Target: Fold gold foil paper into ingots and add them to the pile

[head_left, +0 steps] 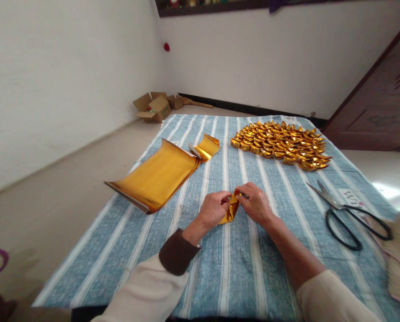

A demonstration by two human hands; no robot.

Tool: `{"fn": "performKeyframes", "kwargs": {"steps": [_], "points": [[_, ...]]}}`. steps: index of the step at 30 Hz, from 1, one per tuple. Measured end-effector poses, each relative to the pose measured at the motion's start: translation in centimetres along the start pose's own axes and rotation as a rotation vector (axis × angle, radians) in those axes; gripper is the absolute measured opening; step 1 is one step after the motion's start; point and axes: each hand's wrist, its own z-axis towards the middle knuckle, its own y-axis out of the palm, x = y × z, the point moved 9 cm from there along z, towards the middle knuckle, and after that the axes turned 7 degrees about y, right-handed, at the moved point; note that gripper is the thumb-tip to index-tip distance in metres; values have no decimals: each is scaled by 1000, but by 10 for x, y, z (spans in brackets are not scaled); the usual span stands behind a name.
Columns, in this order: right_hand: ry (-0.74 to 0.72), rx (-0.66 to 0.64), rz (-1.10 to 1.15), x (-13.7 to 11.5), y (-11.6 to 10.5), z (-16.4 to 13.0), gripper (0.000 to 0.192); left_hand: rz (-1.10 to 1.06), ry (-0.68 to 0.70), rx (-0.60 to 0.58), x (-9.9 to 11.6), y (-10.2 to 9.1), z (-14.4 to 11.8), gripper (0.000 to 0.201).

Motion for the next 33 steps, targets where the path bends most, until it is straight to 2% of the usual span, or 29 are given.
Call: {"fn": "performKeyframes", "kwargs": {"steps": [5, 10, 14, 22, 26, 30, 33], "points": [[-113, 70, -45, -4, -2, -2, 28, 33, 4, 4, 1, -1, 0, 32], [-224, -9, -91, -11, 5, -3, 32, 37, 42, -4, 3, -2, 1, 31], [-221, -56, -94, -8, 7, -2, 26, -12, 50, -25, 2, 0, 2, 31], [-192, -65, -43, -3, 5, 0, 17, -63, 72, -64, 4, 1, -2, 23], [-200, -65, -40, -5, 5, 2, 11, 152, 194, -66, 18, -5, -9, 22], [-219, -62, -41, -8, 5, 2, 8, 423, 341, 30, 36, -12, -26, 18], [-213, -63, -40, -8, 5, 2, 7, 514, 443, 77, 45, -11, -44, 16]]}}
